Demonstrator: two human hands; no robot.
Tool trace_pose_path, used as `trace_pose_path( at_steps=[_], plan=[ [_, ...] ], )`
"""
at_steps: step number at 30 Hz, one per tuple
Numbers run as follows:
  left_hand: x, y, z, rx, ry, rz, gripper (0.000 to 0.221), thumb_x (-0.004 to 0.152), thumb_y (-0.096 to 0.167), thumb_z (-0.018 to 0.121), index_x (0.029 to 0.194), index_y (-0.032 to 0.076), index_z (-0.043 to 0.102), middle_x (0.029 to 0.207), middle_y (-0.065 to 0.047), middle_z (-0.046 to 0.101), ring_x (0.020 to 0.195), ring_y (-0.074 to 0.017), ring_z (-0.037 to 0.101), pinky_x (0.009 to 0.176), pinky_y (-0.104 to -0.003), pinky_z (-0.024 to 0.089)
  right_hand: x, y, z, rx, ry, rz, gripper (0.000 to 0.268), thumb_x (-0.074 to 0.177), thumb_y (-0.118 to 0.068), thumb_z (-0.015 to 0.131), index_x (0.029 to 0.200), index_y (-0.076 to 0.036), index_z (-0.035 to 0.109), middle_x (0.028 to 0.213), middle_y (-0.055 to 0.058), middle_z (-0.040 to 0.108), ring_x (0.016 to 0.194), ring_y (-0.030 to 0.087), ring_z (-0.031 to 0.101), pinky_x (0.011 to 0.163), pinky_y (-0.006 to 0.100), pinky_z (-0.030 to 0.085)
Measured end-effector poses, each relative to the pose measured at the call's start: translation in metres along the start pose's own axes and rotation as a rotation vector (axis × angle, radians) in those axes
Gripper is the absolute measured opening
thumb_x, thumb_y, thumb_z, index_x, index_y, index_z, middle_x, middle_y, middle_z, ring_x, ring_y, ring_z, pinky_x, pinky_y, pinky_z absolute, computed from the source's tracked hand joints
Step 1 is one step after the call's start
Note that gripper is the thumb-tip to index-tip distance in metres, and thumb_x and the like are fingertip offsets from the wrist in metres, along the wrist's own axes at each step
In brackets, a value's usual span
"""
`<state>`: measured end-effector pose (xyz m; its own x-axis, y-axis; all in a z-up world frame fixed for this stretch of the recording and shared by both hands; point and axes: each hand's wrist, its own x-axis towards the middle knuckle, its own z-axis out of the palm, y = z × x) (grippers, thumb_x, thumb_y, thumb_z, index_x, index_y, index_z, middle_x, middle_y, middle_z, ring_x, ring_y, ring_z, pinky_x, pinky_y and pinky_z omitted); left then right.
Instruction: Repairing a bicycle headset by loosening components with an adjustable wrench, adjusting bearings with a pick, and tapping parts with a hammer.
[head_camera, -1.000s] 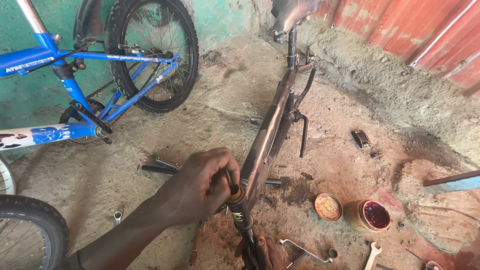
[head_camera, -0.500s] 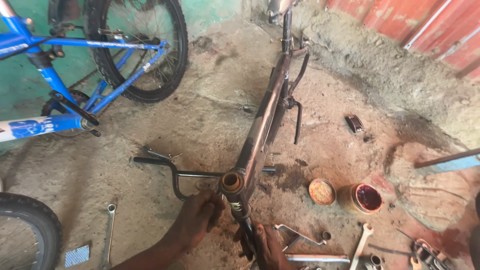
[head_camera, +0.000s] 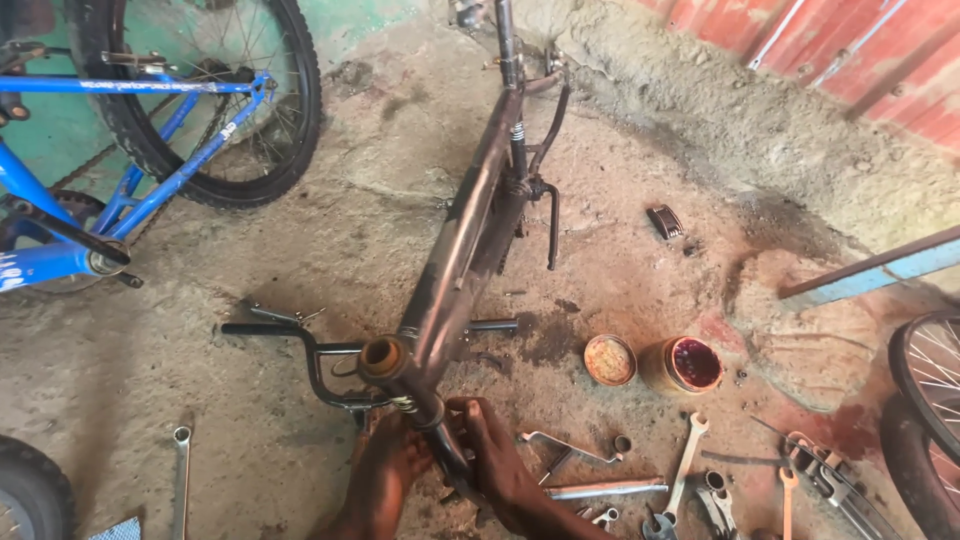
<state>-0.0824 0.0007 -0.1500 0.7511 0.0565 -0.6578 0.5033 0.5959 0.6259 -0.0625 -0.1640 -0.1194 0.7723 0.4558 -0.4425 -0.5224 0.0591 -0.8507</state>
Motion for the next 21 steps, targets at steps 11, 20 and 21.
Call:
trace_pose_path(
  at_steps=[11,20,21],
  plan=[
    [-0.019,0.018,-0.017,0.536,-0.043,0.678,0.027,0.095,0.022,0.042,0.106,0.006,0.061,0.081,-0.006,0.055,0.069,-0.0147,0.045,0.062,-0.032,0.037,0.051,0.086,-0.059,0.285,0.342,0.113,0.016,0.101,-0.008,0.055,0.113,-0.001,0.062,0.087,0.013,0.06,0.074,0.023,0.057,0.066,0.037,0.048],
    [-0.049,0.145,0.043,0.762,-0.07,1.217,0.031,0.107,0.024,0.032,0.118,0.002,0.051,0.134,-0.015,0.05,0.13,-0.0271,0.05,0.114,-0.045,0.041,0.023,0.036,-0.07,-0.743,0.297,-0.182,0.049,0.094,-0.044,0.055,0.124,-0.006,0.061,0.125,0.016,0.07,0.109,0.032,0.073,0.091,0.047,0.062],
    [-0.045,0.145,0.036,0.627,-0.169,1.129,0.026,0.109,0.02,0.033,0.113,0.002,0.051,0.133,-0.015,0.052,0.129,-0.0262,0.054,0.117,-0.046,0.043,0.01,0.007,-0.044,-0.541,0.136,-0.17,0.036,0.094,-0.035,0.055,0.113,-0.01,0.071,0.116,0.012,0.08,0.105,0.027,0.079,0.09,0.045,0.067]
  ],
)
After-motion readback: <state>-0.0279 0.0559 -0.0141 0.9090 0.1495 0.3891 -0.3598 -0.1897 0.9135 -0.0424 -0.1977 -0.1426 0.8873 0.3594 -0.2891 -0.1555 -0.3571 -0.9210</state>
